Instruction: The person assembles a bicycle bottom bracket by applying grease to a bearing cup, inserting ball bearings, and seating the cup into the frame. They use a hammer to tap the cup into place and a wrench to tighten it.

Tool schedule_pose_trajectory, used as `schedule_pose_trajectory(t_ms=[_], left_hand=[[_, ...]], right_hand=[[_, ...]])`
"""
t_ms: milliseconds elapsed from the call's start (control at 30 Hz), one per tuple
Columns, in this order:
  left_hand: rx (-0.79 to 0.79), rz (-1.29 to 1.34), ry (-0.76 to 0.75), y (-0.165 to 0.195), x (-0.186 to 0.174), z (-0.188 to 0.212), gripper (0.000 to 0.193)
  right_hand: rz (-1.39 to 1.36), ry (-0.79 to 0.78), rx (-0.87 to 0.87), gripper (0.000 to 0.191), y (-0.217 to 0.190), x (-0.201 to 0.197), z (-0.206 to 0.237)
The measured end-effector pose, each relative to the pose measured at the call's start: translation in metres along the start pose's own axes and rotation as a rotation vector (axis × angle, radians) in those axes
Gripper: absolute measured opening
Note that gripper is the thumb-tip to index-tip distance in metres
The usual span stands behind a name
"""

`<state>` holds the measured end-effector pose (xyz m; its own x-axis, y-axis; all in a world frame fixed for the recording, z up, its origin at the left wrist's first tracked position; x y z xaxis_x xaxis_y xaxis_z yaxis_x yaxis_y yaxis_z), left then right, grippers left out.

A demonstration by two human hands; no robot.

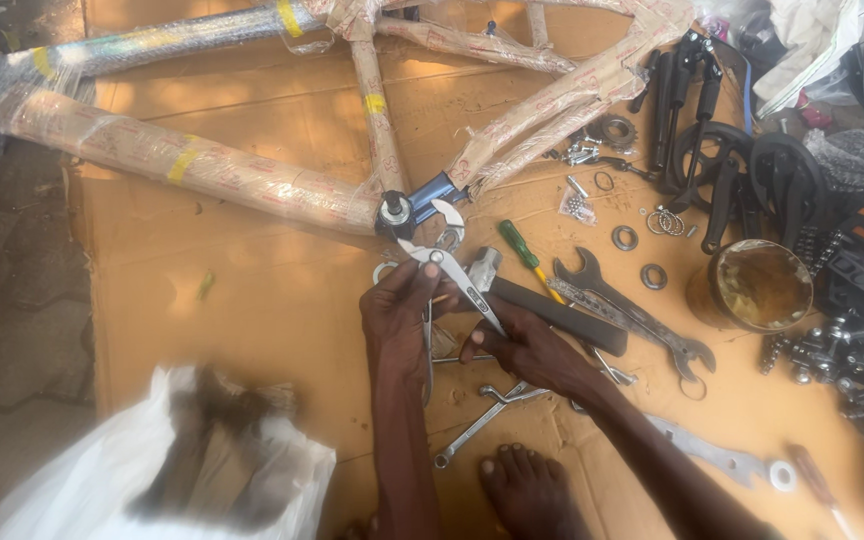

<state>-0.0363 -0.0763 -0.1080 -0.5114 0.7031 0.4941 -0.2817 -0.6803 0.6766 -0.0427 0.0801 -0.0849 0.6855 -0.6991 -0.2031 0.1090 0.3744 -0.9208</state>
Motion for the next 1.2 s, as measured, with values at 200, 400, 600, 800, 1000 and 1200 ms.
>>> schedule_pose_trajectory(t_ms=[200,400,600,800,1000,1200], left_hand=[[-0.091,0.243,0.186,-0.03,-0.004,-0.006,0.025],[-0.073,0.306,0.123,-0.034,0.001,-0.008,0.027],[0.377,-0.026,0.371,0.015,-0.031,-0.013,0.024],[0.888,-1.302,0.561,0.13,-0.064,-0.063,0.06],[0.699,-1.888,0.176,0.151,-0.069,-0.14,0.06],[0.721,-1.945,0.062,0.156,-0.055,-0.143,0.059]], right_hand=[[-0.175,-0.025,0.145,0.038,0.042,0.014,-0.006],[-0.252,0.006,0.031,0.038,0.06,0.012,-0.012],[-0.821,-0.112,0.041,0.05,0.033,0.009,-0.022],[-0.737,-0.17,0.172,0.056,0.027,-0.002,-0.028],[-0.961,-0.42,0.175,0.062,0.011,-0.001,-0.042],[-0.965,-0.556,0.265,0.067,-0.005,-0.014,-0.047]])
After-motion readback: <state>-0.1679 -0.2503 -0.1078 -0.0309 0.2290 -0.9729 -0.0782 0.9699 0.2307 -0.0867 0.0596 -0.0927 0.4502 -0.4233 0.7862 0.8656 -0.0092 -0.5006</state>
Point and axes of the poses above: each hand's wrist, its own z-axis away from the middle knuckle, its own x-axis out of the palm, y = z × x, the point moved 8 cm from there along -z, towards the middle knuckle, and after that the axes turned 11 degrees about -x, right-handed, at the moved point
